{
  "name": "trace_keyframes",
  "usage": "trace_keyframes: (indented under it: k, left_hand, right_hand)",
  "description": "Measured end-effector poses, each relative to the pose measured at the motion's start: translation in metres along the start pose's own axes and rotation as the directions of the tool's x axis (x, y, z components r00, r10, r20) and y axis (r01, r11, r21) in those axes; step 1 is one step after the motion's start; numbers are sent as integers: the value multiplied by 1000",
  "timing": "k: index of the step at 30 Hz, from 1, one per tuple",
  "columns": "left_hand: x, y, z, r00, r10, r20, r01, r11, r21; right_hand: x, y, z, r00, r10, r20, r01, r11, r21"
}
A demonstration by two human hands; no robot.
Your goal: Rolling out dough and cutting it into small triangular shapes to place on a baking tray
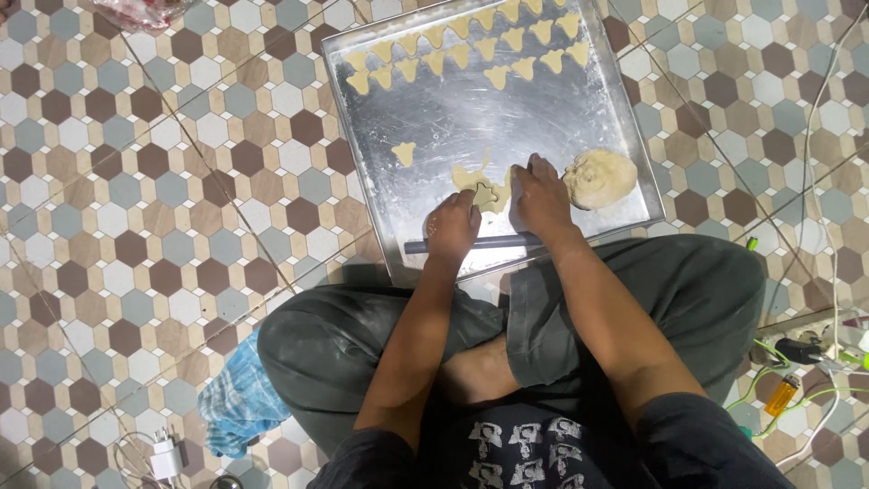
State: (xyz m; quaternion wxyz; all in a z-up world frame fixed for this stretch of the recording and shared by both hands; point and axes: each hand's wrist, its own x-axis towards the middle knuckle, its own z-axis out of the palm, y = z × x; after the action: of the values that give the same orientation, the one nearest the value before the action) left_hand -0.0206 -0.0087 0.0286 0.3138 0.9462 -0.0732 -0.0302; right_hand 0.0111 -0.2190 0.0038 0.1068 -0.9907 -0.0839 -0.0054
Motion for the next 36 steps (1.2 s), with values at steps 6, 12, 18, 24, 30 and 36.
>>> trace_keyframes:
  k: [6, 12, 18, 24, 30, 36]
  left_hand:
    - [2, -10, 13, 999, 28, -46, -27, 999, 25]
    - [3, -9, 13, 986, 102, -129, -80, 983, 168]
    - [8, -6, 29, 970, 180, -162, -137, 960, 246]
    - [14, -4, 33, 955, 243, -171, -176, 926, 333]
    - [16, 2, 28, 948, 258, -187, -189, 928, 321]
    - [16, -4, 36, 955, 200, -217, -133, 949, 287]
  right_hand:
    - [-3, -18, -22, 999, 24, 46, -29, 992, 120]
    - [2, -15, -17, 990, 91, 109, -106, 983, 146]
    - [4, -3, 15, 970, 217, 108, -239, 932, 271]
    - [2, -13, -5, 946, 286, 154, -324, 847, 421]
    - [5, -16, 0, 915, 366, 168, -396, 740, 545]
    - [9, -12, 16, 900, 385, 204, -429, 703, 567]
